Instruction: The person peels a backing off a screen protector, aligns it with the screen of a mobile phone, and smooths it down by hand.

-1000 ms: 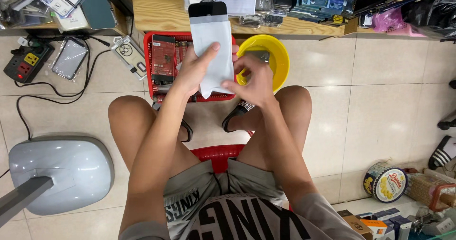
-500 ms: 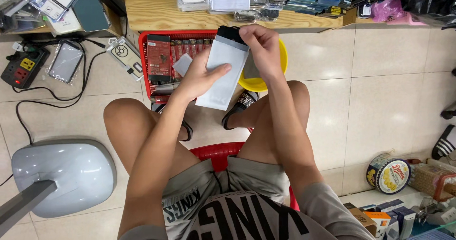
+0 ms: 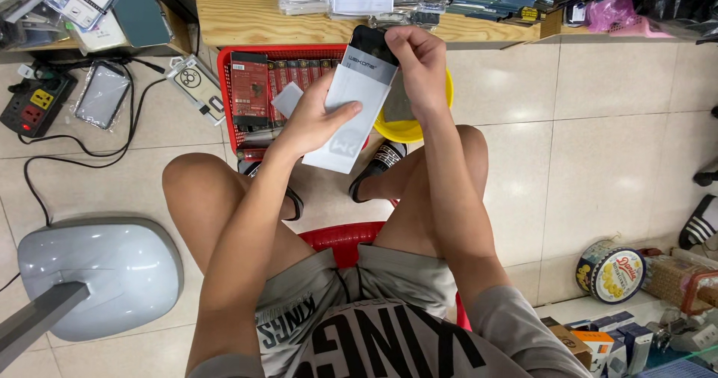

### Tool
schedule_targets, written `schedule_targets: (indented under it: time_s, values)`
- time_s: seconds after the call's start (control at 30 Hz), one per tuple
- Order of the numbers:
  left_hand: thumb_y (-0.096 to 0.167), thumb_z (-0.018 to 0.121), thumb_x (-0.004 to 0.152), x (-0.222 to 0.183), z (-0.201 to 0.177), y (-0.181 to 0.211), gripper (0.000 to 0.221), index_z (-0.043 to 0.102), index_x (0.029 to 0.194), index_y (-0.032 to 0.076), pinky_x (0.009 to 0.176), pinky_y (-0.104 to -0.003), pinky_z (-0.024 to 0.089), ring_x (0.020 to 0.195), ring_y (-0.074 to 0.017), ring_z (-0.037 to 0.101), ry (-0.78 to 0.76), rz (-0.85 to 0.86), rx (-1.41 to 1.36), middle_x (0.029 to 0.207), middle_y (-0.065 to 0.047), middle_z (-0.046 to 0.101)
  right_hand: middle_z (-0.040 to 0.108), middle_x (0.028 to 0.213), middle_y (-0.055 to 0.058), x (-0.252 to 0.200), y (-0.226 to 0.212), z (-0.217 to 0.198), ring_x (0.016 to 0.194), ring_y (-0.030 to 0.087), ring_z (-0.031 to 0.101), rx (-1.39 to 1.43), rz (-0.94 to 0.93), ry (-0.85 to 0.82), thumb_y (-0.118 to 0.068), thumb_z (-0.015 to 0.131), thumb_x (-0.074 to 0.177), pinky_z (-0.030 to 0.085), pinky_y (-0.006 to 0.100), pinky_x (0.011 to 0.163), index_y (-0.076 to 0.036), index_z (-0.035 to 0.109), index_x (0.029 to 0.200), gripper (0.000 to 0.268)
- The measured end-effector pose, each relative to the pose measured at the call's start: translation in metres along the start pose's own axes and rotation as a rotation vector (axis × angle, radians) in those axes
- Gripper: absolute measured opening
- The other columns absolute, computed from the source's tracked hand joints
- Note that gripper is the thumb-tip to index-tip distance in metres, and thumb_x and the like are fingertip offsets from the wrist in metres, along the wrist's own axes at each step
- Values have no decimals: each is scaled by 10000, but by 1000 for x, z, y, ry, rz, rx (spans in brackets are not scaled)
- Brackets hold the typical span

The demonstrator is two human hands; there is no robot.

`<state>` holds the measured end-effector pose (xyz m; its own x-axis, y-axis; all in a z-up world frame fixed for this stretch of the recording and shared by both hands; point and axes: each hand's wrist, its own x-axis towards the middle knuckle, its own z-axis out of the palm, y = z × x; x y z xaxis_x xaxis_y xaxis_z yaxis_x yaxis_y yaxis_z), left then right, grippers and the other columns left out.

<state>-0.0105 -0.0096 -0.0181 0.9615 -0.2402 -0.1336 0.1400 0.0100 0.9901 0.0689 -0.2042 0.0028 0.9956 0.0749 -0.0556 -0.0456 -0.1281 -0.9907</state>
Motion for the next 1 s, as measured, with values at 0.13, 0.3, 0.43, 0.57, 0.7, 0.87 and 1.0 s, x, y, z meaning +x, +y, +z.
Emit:
schedule_targets:
  time_s: [0.13,0.3,0.43,0.57,0.7,0.87,1.0]
  values:
    - [274,665,991,-2,1,20,528,487,1441,64,1128,-345,448,1338,-204,565,1,12,-58,1434,-99,598,628,753,-77,-5,-7,3,683,20,508,20,89,-36,-229,677,969,420,204,560,-111,744,924,142]
    - [261,583,1052,6,3,10,240,631,1225,102,987,-234,472,1099,-75,608,176,96,-139,1170,4,683,622,737,-48,-9,-8,7,653,37,532,-19,53,-142,-202,657,992,480,208,531,-91,725,894,163]
    - [316,568,1055,7,1,4,239,662,1131,109,795,-222,471,888,-51,582,177,94,-82,1000,36,684,620,733,-46,-8,-8,8,650,29,505,-15,22,-145,-202,662,990,446,204,539,-88,722,896,159]
    - [337,646,992,12,1,-23,319,645,1165,68,866,-250,449,945,-84,556,230,4,48,1070,8,639,626,753,-46,-7,-9,6,686,48,489,-4,-12,-73,-175,682,983,405,226,622,-78,732,915,129]
    - [251,633,1015,6,1,-1,221,702,1158,98,773,-223,513,910,-65,659,115,-10,-50,1063,7,742,681,853,-37,-3,-6,1,810,61,580,45,-53,32,-185,667,970,480,239,730,-88,727,936,119]
    - [286,633,1022,-1,1,-4,154,625,1004,133,708,-241,443,836,-60,569,76,-95,-66,929,35,630,660,840,-43,-3,-9,-2,789,57,542,63,-70,79,-240,670,970,436,240,667,-104,723,931,151]
    - [341,616,1030,-3,-4,-6,228,687,934,146,660,-239,391,754,-35,531,17,-93,33,813,78,634,630,842,-45,1,-3,-7,815,60,516,207,-105,141,-223,723,958,430,225,736,-86,723,925,141]
